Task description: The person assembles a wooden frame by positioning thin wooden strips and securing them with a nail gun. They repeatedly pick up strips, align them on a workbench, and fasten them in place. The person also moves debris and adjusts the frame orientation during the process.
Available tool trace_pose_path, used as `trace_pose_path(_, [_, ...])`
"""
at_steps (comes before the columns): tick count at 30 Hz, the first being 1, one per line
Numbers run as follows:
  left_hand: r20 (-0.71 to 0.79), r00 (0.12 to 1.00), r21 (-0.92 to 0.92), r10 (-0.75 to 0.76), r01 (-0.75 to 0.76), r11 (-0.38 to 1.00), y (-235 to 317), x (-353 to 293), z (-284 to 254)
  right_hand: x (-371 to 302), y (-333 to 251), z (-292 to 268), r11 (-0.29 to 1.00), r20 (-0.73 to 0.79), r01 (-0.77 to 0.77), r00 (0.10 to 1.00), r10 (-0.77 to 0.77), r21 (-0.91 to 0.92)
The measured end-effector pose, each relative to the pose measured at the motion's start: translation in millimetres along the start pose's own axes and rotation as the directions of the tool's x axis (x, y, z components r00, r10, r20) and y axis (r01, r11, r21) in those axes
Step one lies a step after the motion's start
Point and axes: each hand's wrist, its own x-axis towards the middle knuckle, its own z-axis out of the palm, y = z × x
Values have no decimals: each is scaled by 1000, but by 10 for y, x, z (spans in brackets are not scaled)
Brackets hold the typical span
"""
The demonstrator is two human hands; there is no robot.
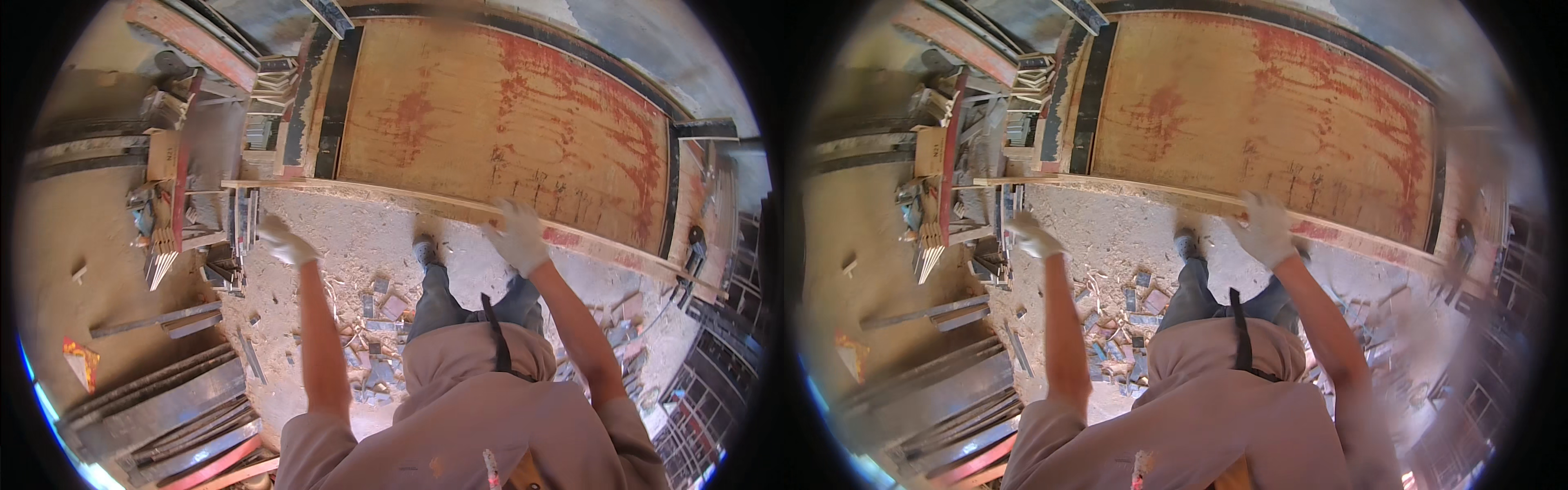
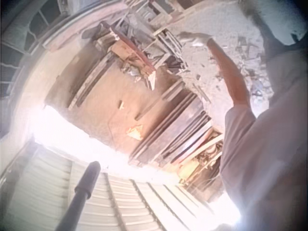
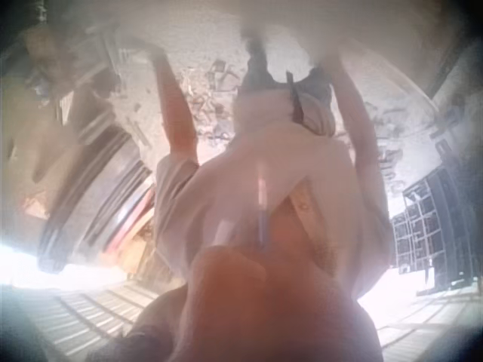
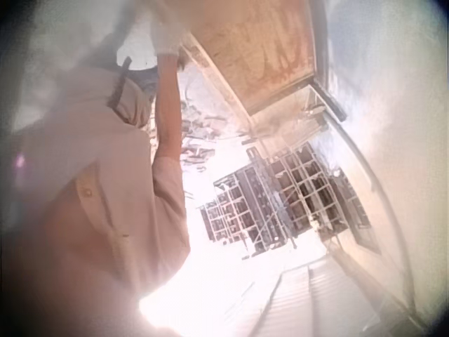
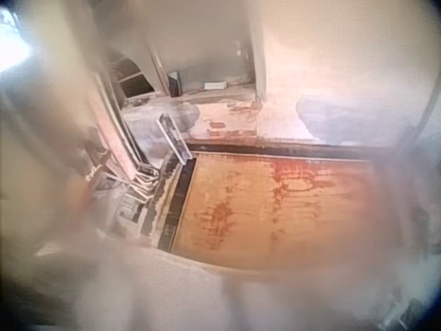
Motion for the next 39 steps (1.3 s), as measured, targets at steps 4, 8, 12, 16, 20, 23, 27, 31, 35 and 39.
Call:
trace_pose_path(4, [-79,990,-295,-121,93,951,617,1297,167,663,-509,655,985,258,123,962,-89,-117])
trace_pose_path(8, [-14,999,-538,-52,37,842,306,1841,330,1082,-725,959,956,541,-108,805,245,-272])
trace_pose_path(12, [179,959,-556,-219,283,782,591,1720,540,977,-618,1030,956,465,-90,858,217,-278])
trace_pose_path(16, [317,947,-474,56,107,874,34,2022,346,1031,-653,1035,959,431,-69,883,188,-277])
trace_pose_path(20, [327,930,-624,-170,348,700,204,1903,500,1016,-595,1050,964,434,-110,876,208,-240])
trace_pose_path(23, [361,922,-599,-137,342,724,288,1980,444,1068,-743,1005,965,435,-144,871,229,-221])
trace_pose_path(27, [344,932,-551,-109,295,780,379,2283,475,1005,-875,1050,977,406,-158,891,202,-140])
trace_pose_path(31, [459,883,-287,-93,246,926,306,2303,539,931,-914,838,991,418,-116,898,135,-72])
trace_pose_path(35, [488,865,42,-118,112,993,-70,1913,417,473,-767,904,997,-94,-64,993,66,33])
trace_pose_path(39, [661,750,279,-35,-202,939,-483,926,215,-812,-91,708,898,-34,-381,917,397,222])
